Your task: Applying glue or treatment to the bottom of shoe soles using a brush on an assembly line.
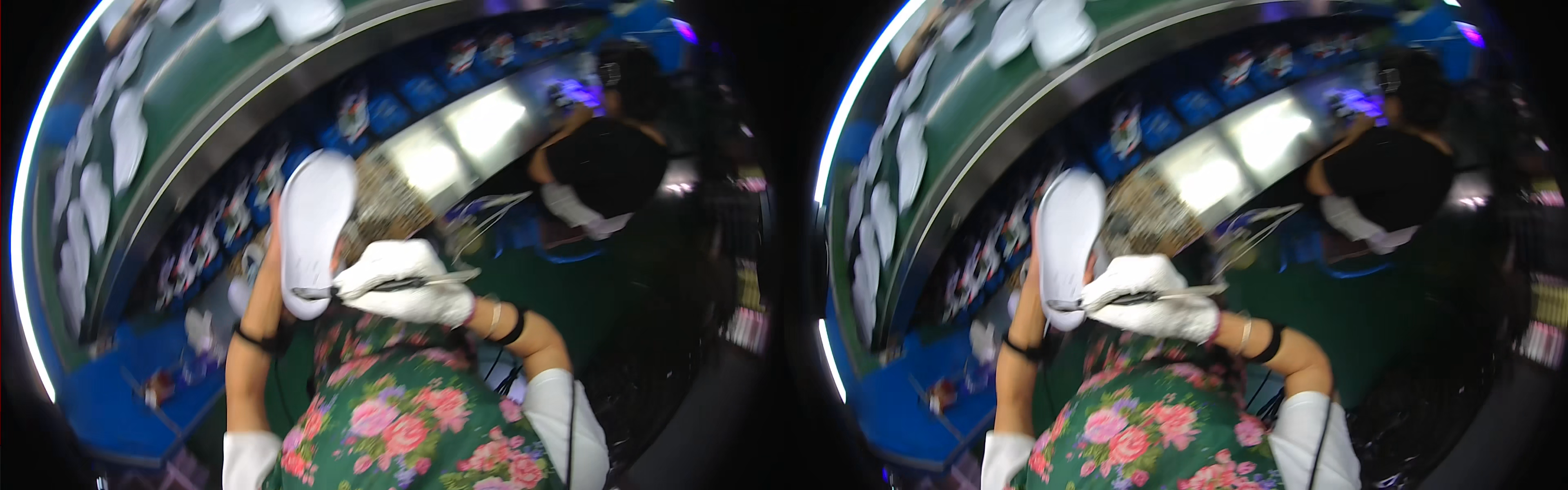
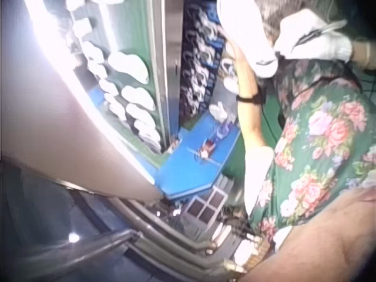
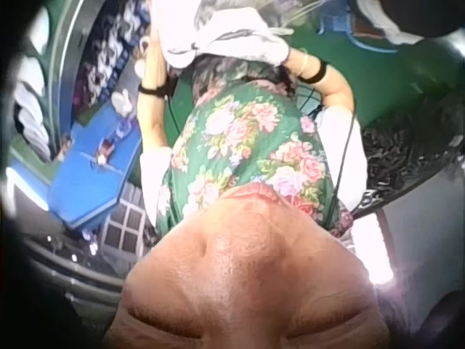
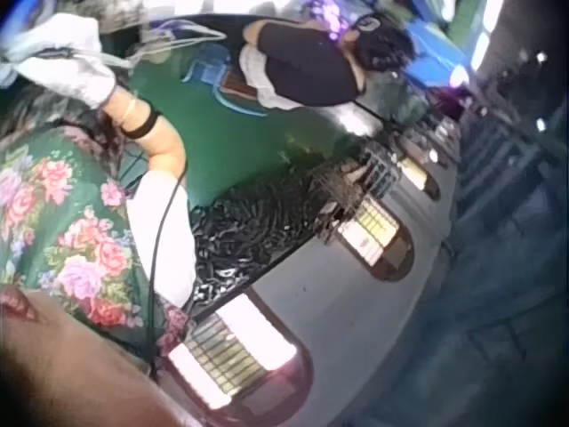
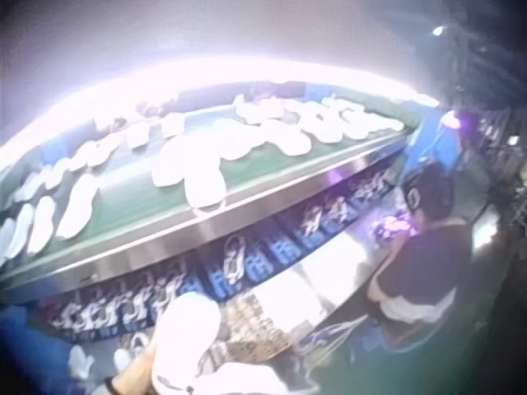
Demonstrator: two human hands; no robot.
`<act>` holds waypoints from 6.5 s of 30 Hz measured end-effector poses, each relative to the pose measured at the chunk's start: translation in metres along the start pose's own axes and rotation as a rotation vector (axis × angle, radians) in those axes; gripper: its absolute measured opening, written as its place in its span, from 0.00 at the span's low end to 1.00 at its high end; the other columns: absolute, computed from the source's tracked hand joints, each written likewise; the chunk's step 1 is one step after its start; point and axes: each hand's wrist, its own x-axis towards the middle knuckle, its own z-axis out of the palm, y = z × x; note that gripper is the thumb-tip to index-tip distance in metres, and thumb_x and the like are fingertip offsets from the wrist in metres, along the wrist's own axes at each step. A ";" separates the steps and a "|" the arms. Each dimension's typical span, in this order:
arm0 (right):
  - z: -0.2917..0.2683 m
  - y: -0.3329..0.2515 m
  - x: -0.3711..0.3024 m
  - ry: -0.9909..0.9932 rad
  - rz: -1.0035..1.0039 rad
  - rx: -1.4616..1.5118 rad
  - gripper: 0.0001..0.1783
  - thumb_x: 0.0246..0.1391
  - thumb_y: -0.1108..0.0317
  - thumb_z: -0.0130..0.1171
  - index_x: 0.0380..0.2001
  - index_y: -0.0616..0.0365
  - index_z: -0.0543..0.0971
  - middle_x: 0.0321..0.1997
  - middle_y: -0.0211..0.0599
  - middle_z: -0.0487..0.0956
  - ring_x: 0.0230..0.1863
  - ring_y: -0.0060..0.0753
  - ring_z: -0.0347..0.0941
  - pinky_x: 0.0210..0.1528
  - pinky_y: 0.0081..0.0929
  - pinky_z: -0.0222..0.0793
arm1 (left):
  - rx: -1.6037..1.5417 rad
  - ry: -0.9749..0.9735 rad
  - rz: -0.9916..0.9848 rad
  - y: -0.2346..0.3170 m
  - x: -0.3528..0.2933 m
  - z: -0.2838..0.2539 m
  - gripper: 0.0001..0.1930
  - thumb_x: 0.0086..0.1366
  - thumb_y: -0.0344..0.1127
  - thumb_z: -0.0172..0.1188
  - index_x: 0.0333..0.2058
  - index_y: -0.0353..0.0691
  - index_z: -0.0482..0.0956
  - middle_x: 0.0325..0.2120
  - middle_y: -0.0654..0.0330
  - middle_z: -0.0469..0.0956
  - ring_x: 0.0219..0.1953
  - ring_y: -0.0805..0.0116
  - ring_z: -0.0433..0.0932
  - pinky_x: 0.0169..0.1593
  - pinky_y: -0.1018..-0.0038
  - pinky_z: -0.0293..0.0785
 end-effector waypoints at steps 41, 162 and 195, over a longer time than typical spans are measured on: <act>-0.009 -0.016 0.014 0.184 -0.341 -0.508 0.14 0.43 0.77 0.69 0.38 0.59 0.85 0.42 0.43 0.86 0.39 0.42 0.82 0.44 0.34 0.77 | -0.292 0.018 0.256 -0.082 0.015 0.019 0.38 0.70 0.62 0.46 0.69 0.41 0.59 0.65 0.48 0.66 0.65 0.52 0.69 0.69 0.53 0.62; -0.037 0.035 -0.016 0.465 0.364 0.543 0.08 0.49 0.84 0.64 0.35 0.67 0.85 0.41 0.46 0.85 0.41 0.30 0.82 0.48 0.25 0.77 | -0.273 -0.139 0.990 0.179 0.001 0.091 0.53 0.65 0.73 0.46 0.73 0.39 0.40 0.70 0.34 0.44 0.69 0.34 0.53 0.69 0.47 0.60; -0.093 0.072 -0.075 0.693 0.469 0.610 0.09 0.49 0.81 0.68 0.36 0.66 0.86 0.35 0.36 0.85 0.34 0.22 0.80 0.41 0.19 0.77 | 2.616 1.033 0.392 0.303 0.316 0.170 0.36 0.55 0.58 0.65 0.57 0.42 0.77 0.59 0.44 0.73 0.64 0.46 0.69 0.66 0.63 0.62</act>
